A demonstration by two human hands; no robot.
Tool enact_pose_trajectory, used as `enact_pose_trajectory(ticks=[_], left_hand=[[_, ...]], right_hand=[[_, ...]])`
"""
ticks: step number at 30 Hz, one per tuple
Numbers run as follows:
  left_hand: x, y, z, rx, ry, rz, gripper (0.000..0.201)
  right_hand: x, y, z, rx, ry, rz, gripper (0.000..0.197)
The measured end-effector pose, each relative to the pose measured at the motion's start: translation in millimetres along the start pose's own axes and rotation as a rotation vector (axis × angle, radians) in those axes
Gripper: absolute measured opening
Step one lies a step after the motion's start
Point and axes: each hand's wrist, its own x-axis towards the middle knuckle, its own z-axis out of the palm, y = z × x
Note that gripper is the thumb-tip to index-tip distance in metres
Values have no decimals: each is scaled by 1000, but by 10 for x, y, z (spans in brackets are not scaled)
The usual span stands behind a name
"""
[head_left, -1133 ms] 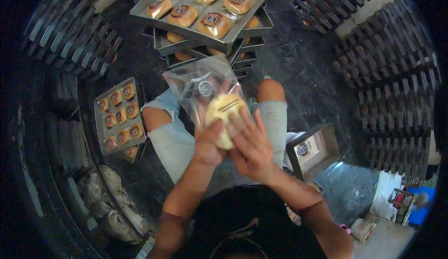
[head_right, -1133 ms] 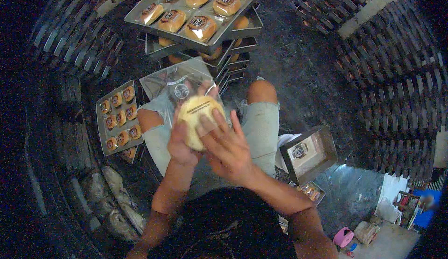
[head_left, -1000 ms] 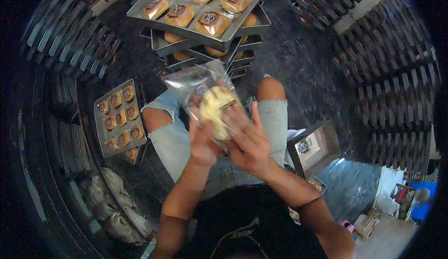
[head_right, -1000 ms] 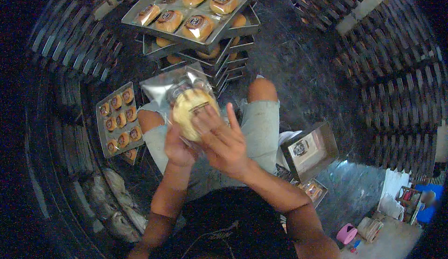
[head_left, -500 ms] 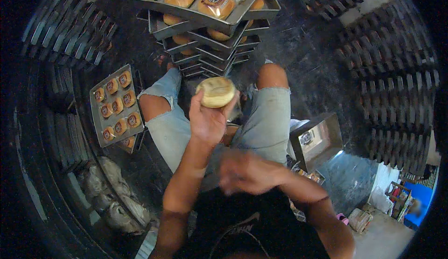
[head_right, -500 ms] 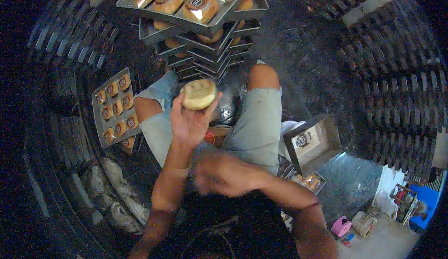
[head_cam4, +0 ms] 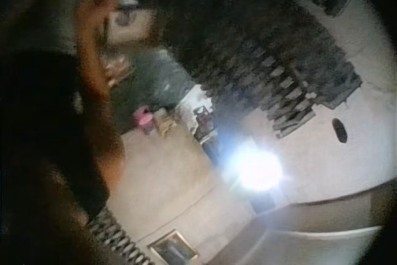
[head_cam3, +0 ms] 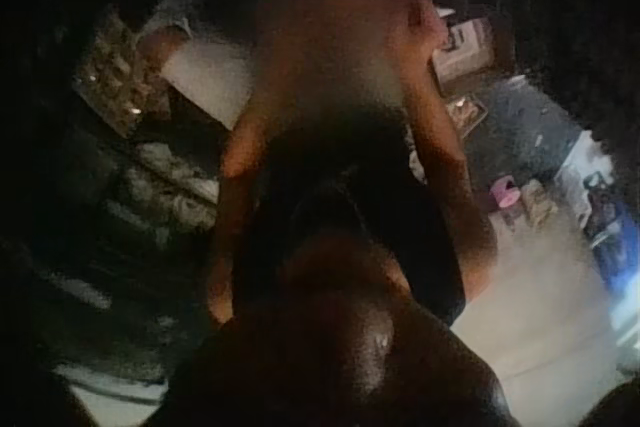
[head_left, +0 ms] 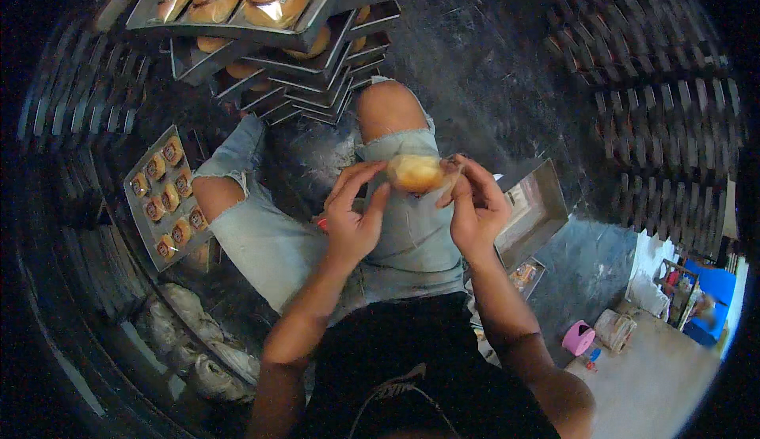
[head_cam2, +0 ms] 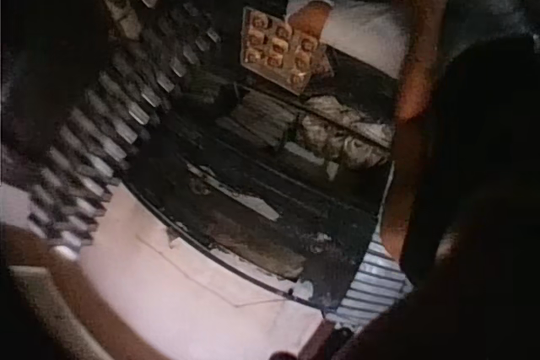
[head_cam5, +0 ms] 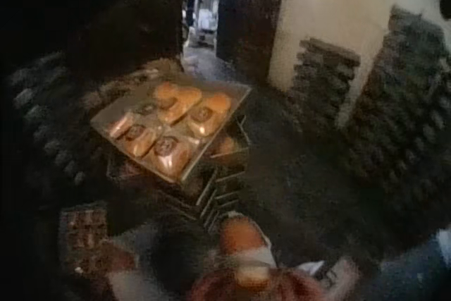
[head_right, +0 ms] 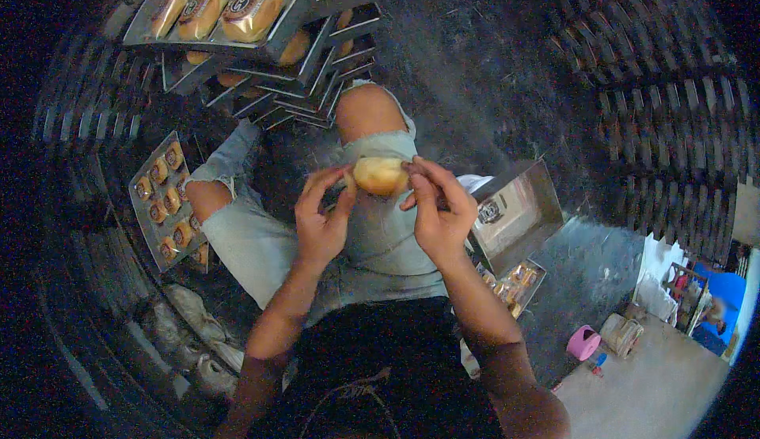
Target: The person sits on the floor and repeatedly picks up round buns from a metal tray, places each into a clear plastic wrapper, seals it, and returns the packaged bun to the tray. The process is repeated for multiple buns.
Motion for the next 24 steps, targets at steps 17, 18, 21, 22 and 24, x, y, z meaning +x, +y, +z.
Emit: enact_pose_trajectory(ticks=[17, 18, 21, 22, 24], left_hand=[[-257, -158, 85, -119, -20, -237, 21], [-389, -288, 141, -180, -24, -371, 22], [-413, -354, 330, -367, 58, -759, 28], [-393, -292, 268, -439, 40, -802, 31], [-211, -199, 40, -570, 20, -820, 38]], right_hand=[[-512, 3, -584, -347, 40, 400, 18], [-637, 109, -575, -159, 103, 512, 20], [-869, 385, -441, 128, 134, 648, 34], [-914, 380, -350, 21, 57, 583, 45], [-656, -41, 209, 17, -144, 316, 58]])
